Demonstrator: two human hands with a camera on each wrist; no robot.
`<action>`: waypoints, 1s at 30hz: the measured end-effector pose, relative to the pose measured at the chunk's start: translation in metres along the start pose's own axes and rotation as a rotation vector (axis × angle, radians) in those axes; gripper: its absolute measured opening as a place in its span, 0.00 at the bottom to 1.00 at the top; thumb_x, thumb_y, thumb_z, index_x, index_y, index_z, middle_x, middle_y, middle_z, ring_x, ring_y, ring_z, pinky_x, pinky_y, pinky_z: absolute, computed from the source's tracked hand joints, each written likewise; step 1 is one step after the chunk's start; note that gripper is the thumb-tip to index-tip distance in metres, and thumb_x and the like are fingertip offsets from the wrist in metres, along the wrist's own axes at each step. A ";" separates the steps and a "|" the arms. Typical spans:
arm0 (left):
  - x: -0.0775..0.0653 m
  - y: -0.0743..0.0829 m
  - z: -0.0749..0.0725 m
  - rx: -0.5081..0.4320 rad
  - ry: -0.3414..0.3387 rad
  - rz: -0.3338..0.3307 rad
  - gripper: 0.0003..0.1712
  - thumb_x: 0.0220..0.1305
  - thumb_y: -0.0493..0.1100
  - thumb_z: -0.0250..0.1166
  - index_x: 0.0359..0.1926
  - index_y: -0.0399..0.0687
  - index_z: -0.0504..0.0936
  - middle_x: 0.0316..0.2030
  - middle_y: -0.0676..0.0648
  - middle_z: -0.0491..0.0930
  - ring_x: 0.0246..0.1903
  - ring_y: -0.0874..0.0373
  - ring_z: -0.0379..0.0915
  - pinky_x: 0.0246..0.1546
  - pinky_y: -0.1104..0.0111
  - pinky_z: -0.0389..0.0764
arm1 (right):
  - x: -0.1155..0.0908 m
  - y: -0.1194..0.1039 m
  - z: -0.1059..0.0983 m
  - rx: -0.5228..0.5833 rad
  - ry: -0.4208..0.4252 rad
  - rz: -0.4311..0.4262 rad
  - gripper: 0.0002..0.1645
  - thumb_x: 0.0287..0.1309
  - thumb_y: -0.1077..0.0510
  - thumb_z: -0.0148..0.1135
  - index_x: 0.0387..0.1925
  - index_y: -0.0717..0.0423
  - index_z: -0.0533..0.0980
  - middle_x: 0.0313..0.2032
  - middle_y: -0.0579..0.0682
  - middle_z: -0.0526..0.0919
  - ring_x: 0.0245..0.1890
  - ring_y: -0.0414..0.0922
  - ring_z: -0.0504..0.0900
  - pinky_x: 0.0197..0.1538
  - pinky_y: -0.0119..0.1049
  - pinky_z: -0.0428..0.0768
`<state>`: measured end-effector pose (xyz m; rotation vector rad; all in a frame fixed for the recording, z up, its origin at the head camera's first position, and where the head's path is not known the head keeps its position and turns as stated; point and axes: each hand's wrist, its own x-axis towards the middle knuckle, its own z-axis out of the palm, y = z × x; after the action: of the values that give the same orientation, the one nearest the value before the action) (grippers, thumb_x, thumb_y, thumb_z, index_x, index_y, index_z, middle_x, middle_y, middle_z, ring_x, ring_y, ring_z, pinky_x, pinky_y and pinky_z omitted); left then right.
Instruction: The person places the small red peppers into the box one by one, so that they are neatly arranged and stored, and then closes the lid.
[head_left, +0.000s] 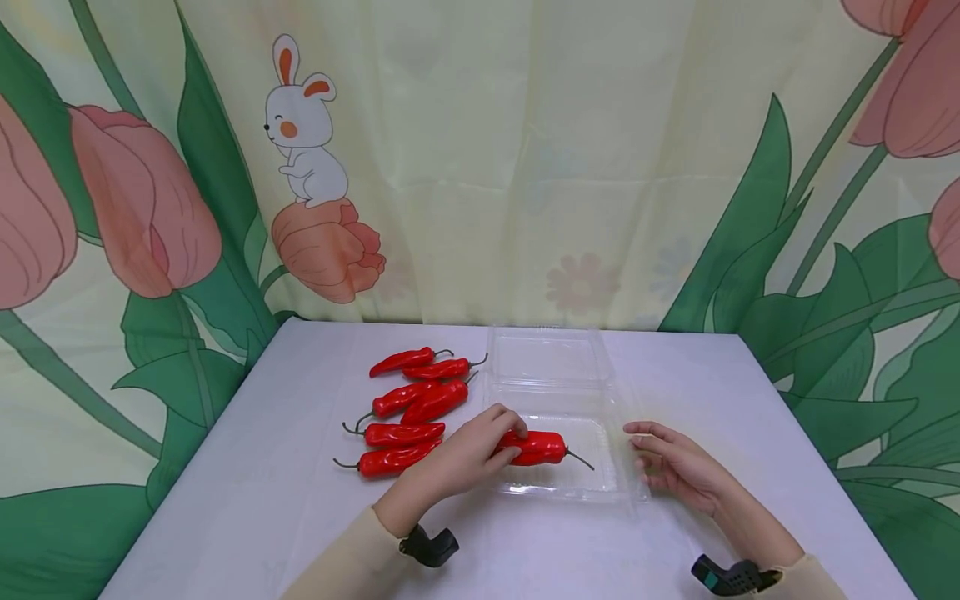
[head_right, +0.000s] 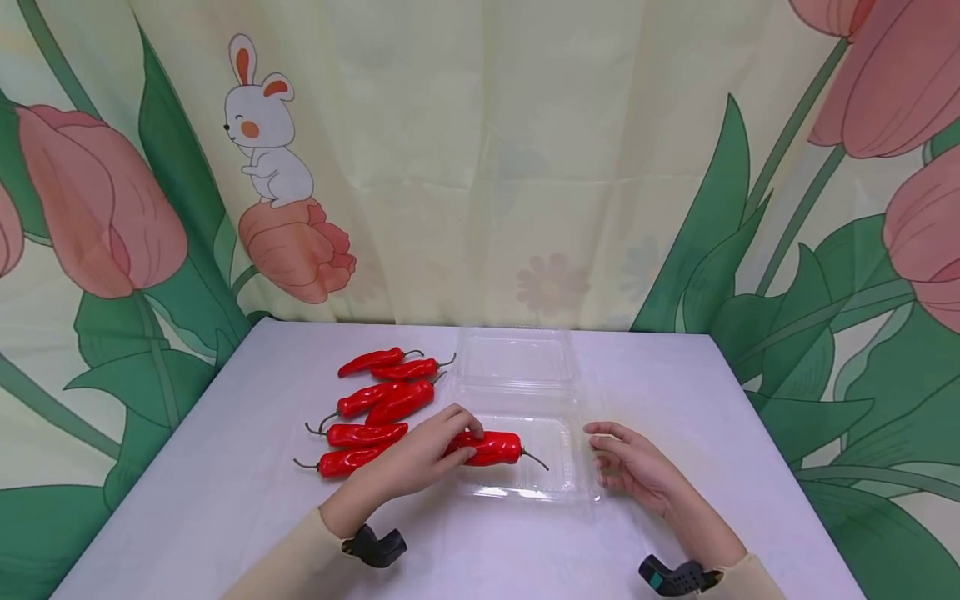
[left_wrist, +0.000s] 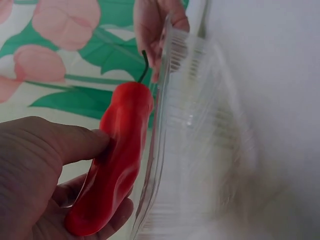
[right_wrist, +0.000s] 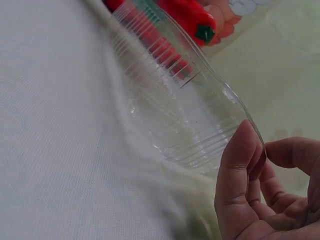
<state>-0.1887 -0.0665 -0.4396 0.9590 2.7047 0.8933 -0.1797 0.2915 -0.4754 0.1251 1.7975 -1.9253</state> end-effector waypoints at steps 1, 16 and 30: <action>0.001 0.000 0.002 0.002 -0.001 0.003 0.18 0.66 0.44 0.72 0.54 0.57 0.78 0.52 0.53 0.79 0.49 0.64 0.76 0.50 0.75 0.82 | 0.000 0.000 0.000 -0.002 0.003 0.004 0.21 0.77 0.52 0.56 0.64 0.53 0.69 0.43 0.46 0.76 0.32 0.38 0.79 0.35 0.30 0.83; 0.018 0.000 0.026 0.146 -0.041 0.053 0.17 0.65 0.47 0.72 0.53 0.56 0.79 0.49 0.54 0.82 0.46 0.65 0.76 0.51 0.73 0.79 | 0.000 -0.001 0.000 -0.003 -0.005 0.009 0.15 0.78 0.53 0.54 0.61 0.49 0.71 0.44 0.46 0.75 0.33 0.38 0.79 0.36 0.30 0.83; 0.019 -0.005 0.029 0.226 -0.036 0.079 0.13 0.59 0.52 0.77 0.44 0.61 0.86 0.38 0.61 0.85 0.42 0.67 0.74 0.53 0.65 0.73 | 0.000 -0.002 0.000 0.001 -0.007 0.007 0.14 0.77 0.53 0.55 0.59 0.47 0.72 0.44 0.46 0.75 0.34 0.37 0.79 0.37 0.30 0.84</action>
<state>-0.1975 -0.0439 -0.4651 1.1195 2.7980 0.5848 -0.1803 0.2920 -0.4740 0.1250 1.7893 -1.9202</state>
